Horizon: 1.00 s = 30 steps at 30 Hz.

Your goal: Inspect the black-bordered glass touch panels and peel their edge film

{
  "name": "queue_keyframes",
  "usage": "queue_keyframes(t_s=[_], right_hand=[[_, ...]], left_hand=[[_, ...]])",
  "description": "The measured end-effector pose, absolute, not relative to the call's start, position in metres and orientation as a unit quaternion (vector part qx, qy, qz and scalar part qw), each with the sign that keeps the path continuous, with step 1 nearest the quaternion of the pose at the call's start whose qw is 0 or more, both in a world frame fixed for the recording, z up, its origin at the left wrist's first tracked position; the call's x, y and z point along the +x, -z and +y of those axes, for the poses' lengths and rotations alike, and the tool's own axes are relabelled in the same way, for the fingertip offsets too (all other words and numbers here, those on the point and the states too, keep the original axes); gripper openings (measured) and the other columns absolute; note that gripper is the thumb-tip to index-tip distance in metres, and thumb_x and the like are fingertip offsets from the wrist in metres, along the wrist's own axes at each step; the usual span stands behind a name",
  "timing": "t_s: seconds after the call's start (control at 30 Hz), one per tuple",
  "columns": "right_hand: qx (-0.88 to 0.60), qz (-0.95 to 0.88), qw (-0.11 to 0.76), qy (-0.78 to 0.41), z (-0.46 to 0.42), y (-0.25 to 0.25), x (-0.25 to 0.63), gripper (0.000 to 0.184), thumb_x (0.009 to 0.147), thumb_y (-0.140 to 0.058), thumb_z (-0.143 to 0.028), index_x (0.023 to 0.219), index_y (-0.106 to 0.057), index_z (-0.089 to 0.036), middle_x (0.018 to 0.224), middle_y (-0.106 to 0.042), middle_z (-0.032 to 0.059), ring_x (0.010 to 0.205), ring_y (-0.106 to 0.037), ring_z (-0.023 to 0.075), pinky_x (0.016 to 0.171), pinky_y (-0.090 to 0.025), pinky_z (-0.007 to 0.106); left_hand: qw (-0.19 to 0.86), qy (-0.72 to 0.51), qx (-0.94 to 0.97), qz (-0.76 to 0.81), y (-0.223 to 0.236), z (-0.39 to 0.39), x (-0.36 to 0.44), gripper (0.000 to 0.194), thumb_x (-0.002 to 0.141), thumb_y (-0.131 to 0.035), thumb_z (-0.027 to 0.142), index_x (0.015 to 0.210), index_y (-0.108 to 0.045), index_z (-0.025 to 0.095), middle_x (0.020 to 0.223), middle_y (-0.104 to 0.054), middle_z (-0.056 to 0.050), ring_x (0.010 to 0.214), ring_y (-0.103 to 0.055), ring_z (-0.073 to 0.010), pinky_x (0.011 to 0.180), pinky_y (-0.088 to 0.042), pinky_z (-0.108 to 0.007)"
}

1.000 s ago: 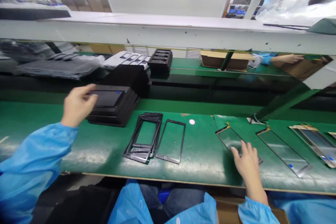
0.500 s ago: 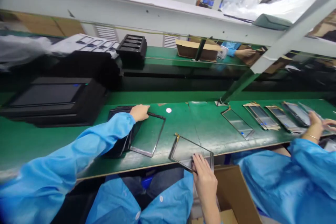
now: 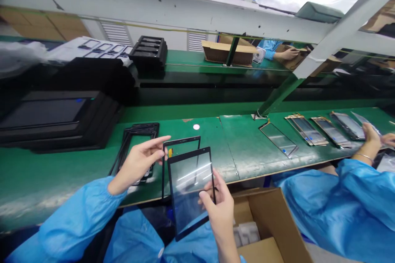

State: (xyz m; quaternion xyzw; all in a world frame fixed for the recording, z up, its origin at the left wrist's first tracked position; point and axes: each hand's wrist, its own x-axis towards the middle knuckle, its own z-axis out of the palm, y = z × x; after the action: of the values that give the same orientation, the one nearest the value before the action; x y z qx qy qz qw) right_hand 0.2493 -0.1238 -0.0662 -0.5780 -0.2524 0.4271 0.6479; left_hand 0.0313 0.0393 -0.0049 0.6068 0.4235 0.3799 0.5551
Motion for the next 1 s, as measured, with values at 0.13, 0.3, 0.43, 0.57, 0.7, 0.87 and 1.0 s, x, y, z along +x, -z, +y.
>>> queue_keyframes(t_s=[0.13,0.3,0.43,0.57,0.7,0.87,1.0], right_hand=[[-0.571,-0.25,0.64,-0.449,-0.12,0.065,0.238,0.073,0.075,-0.096,-0.036,0.14,-0.069,-0.02,0.086,-0.072,0.0009,0.056,-0.068,0.0148,0.046,-0.056,0.024],[-0.571,-0.249,0.644,-0.444,-0.121,0.064,0.234,0.072,0.076,-0.096,-0.036,0.141,-0.069,-0.021,0.089,-0.072,0.0012,0.056,-0.068,0.0144,0.046,-0.056,0.024],[-0.57,-0.254,0.644,-0.442,-0.125,0.065,0.234,0.076,0.083,-0.092,-0.031,0.152,-0.06,-0.028,0.094,-0.07,-0.0006,0.063,-0.068,0.0134,0.056,-0.062,0.026],[-0.578,-0.257,0.645,-0.428,-0.127,0.064,0.229,0.079,0.085,-0.089,-0.03,0.157,-0.056,-0.03,0.097,-0.072,0.0002,0.067,-0.071,0.0148,0.058,-0.063,0.027],[-0.597,-0.249,0.65,-0.399,-0.126,0.06,0.221,0.073,0.085,-0.088,-0.031,0.152,-0.062,-0.028,0.095,-0.072,0.0002,0.065,-0.07,0.0138,0.056,-0.061,0.025],[-0.603,-0.249,0.634,-0.415,-0.127,0.053,0.219,0.075,0.082,-0.089,-0.031,0.153,-0.062,-0.026,0.092,-0.072,0.0002,0.063,-0.068,0.0134,0.052,-0.059,0.024],[-0.61,-0.244,0.63,-0.415,-0.127,0.049,0.218,0.074,0.083,-0.088,-0.032,0.153,-0.063,-0.025,0.094,-0.07,0.0005,0.064,-0.067,0.013,0.052,-0.058,0.023]], left_hand=[[0.569,-0.422,0.577,0.407,-0.004,0.025,0.026,0.038,0.089,-0.079,0.028,0.126,-0.084,0.021,0.083,-0.074,-0.003,0.067,-0.068,-0.014,0.058,-0.06,-0.021],[0.553,-0.447,0.587,0.387,-0.007,0.019,0.022,0.033,0.088,-0.078,0.018,0.118,-0.087,0.026,0.083,-0.076,-0.003,0.07,-0.069,-0.0128,0.062,-0.058,-0.018],[0.59,-0.434,0.564,0.381,-0.005,0.015,0.022,0.034,0.088,-0.081,0.022,0.122,-0.086,0.024,0.083,-0.077,-0.004,0.069,-0.071,-0.0144,0.063,-0.06,-0.02],[0.629,-0.419,0.527,0.388,-0.003,0.01,0.024,0.039,0.087,-0.085,0.03,0.126,-0.085,0.022,0.079,-0.075,-0.004,0.065,-0.07,-0.0151,0.058,-0.061,-0.021],[0.658,-0.41,0.493,0.395,-0.002,0.008,0.025,0.045,0.085,-0.088,0.036,0.127,-0.084,0.022,0.082,-0.076,-0.006,0.07,-0.072,-0.0173,0.057,-0.062,-0.022],[0.683,-0.396,0.466,0.398,0.0,0.008,0.025,0.047,0.083,-0.091,0.038,0.128,-0.083,0.024,0.085,-0.077,-0.005,0.073,-0.073,-0.0165,0.06,-0.064,-0.022],[0.701,-0.386,0.451,0.395,0.005,0.009,0.025,0.051,0.084,-0.09,0.038,0.133,-0.08,0.025,0.099,-0.082,-0.009,0.081,-0.079,-0.0199,0.061,-0.065,-0.022]])
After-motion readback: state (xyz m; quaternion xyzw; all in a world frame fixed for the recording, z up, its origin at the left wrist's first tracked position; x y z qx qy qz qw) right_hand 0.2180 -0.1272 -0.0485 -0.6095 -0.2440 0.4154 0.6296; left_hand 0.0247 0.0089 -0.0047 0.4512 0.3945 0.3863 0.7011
